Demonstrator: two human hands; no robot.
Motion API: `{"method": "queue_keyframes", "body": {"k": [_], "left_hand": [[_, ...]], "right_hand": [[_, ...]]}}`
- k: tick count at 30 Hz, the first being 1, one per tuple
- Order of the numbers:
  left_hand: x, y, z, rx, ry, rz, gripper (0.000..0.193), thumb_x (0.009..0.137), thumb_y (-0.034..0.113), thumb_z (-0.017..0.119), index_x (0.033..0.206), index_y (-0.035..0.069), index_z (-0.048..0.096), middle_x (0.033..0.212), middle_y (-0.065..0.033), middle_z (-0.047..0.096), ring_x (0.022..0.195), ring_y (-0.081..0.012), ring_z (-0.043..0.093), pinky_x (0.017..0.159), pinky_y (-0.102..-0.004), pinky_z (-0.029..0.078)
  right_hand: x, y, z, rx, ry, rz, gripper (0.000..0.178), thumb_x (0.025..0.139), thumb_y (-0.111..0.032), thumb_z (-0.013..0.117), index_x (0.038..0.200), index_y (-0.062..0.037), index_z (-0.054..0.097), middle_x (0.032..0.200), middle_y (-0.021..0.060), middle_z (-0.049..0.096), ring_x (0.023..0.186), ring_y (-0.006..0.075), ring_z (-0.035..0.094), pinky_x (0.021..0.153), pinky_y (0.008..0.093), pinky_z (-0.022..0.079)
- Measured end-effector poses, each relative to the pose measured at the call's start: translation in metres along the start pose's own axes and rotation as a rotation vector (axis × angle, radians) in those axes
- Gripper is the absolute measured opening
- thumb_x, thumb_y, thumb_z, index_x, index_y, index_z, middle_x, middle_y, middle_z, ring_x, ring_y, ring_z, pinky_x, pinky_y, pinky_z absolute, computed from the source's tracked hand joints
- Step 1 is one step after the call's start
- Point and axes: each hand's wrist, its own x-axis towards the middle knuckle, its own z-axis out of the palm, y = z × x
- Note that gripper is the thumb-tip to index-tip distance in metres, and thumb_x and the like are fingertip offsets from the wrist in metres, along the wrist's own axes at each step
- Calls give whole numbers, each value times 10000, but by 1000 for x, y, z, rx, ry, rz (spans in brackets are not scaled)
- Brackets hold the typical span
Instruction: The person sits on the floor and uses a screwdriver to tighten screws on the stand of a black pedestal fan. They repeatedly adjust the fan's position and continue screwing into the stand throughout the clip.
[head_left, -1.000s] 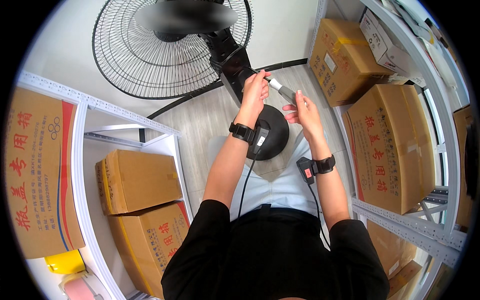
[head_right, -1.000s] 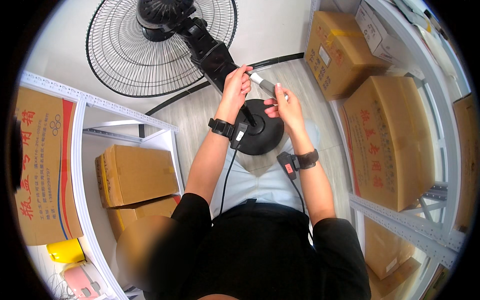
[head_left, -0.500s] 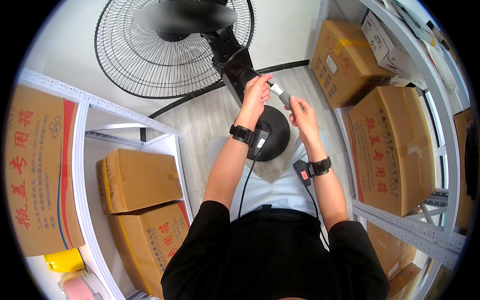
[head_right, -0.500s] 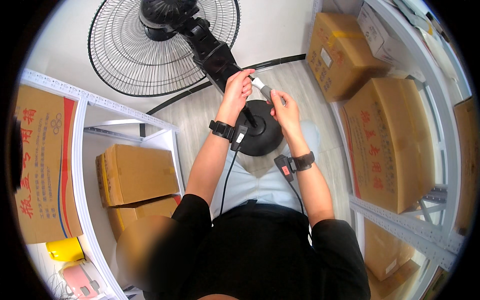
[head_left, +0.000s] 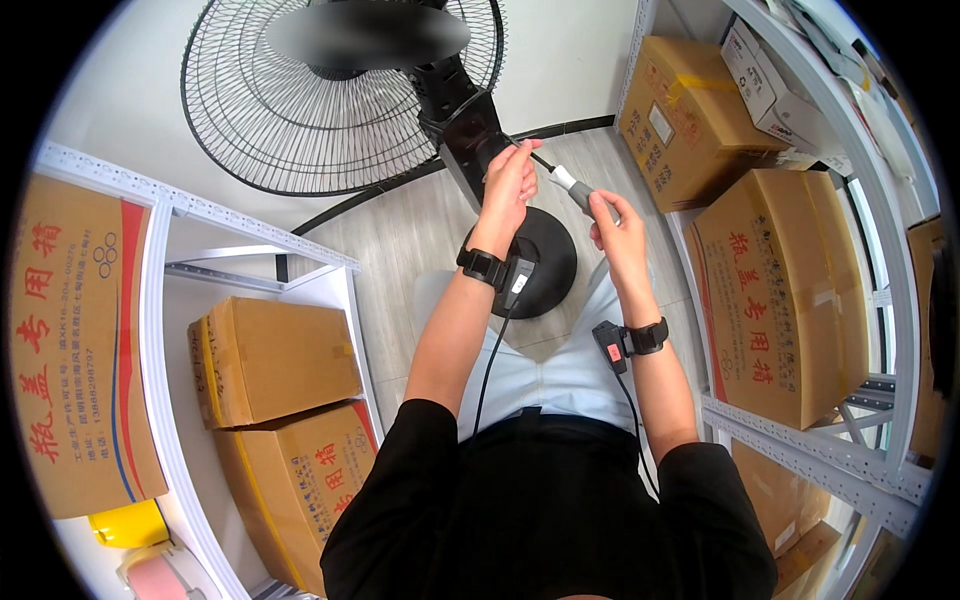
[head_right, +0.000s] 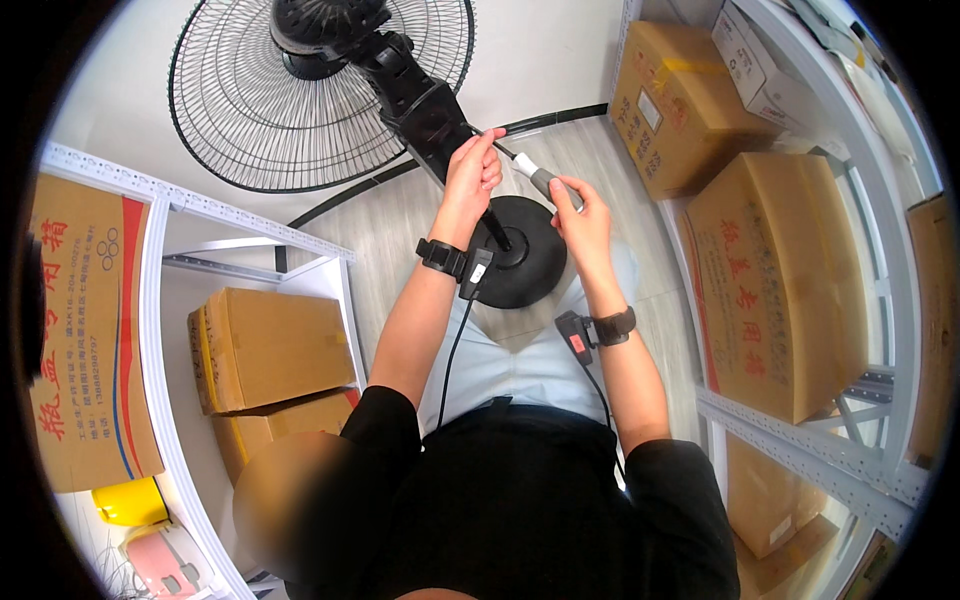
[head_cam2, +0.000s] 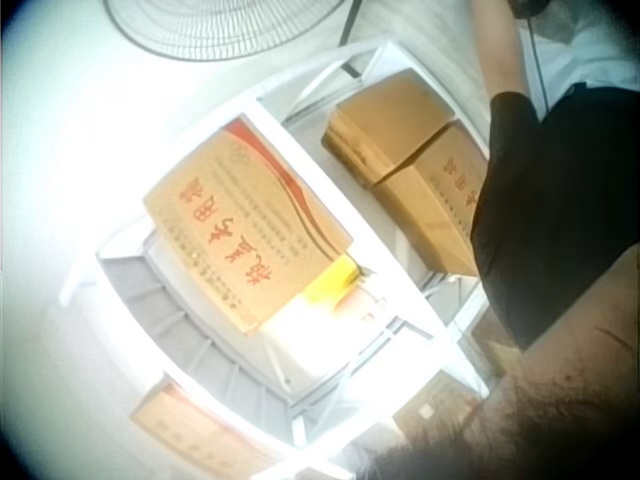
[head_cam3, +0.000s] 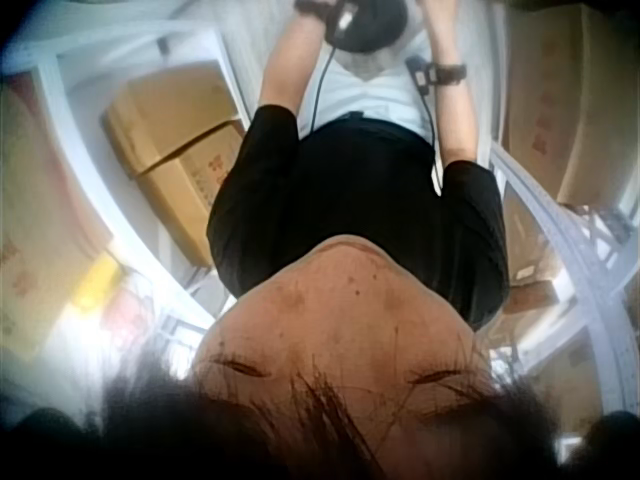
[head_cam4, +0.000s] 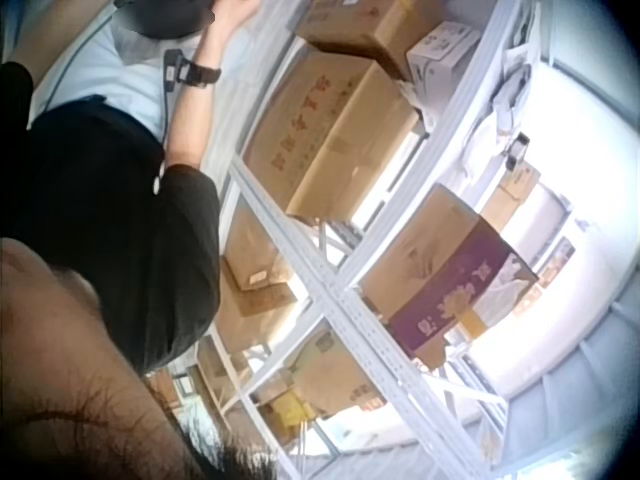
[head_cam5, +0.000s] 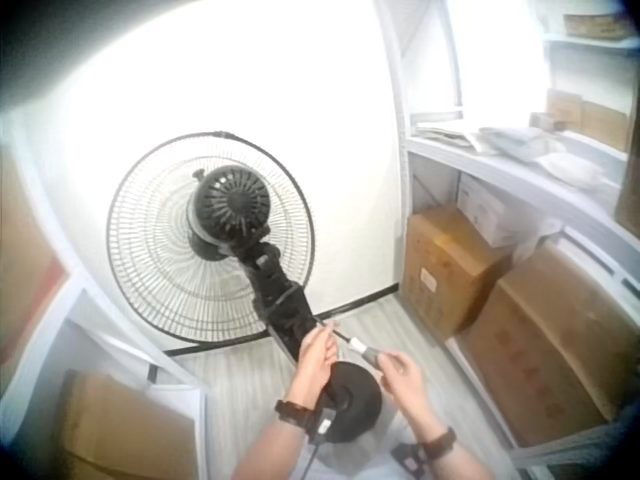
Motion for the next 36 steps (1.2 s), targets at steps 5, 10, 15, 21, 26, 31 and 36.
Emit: {"method": "queue_keyframes", "body": {"k": [5,10,15,21,26,31,36], "left_hand": [[5,4,-3,-8,-3,16,247,972,240,491,1009,9,573,588,70,328,444,-20,274,390,-194,209],[5,3,-5,6,4,3,284,979,274,483,1005,7,574,586,66,331,441,-22,277,382,-193,210],[-1,0,-3,-17,10,-13,319,986,302,465,976,4,580,583,62,339,437,-24,279,380,-192,213],[6,-1,-1,-99,0,-13,322,988,302,460,967,4,582,595,62,347,442,-30,280,387,-195,218],[2,-3,-2,-106,8,-5,328,986,307,465,974,1,582,597,64,341,447,-30,280,396,-193,222],[3,-1,4,-61,17,-8,327,979,312,484,976,0,581,589,66,330,448,-28,274,396,-192,221],[3,-2,-1,-101,30,-34,313,973,304,500,980,3,582,583,66,322,445,-28,276,394,-193,225]], "right_hand": [[2,-11,13,-204,65,-106,329,858,-322,668,1044,-52,650,559,7,576,489,75,542,474,222,392],[-3,-22,23,-370,119,-338,312,846,-265,676,1059,-41,633,731,78,619,608,161,606,530,274,458],[-9,-23,22,-465,83,-593,288,803,-128,714,1070,-58,632,1113,98,591,837,198,622,630,269,499],[4,2,22,-262,197,-629,328,824,-132,683,1125,-56,573,1132,128,568,884,193,620,619,278,505],[-6,-28,13,0,-59,91,335,861,-154,660,1155,-52,538,1095,132,586,811,141,627,606,237,499],[3,-12,19,-25,33,-550,308,896,-190,631,1141,-32,534,907,107,637,642,116,622,540,216,492],[9,-19,10,156,-202,129,285,854,-122,659,1107,-38,558,1055,81,597,768,130,607,648,231,498]]}}
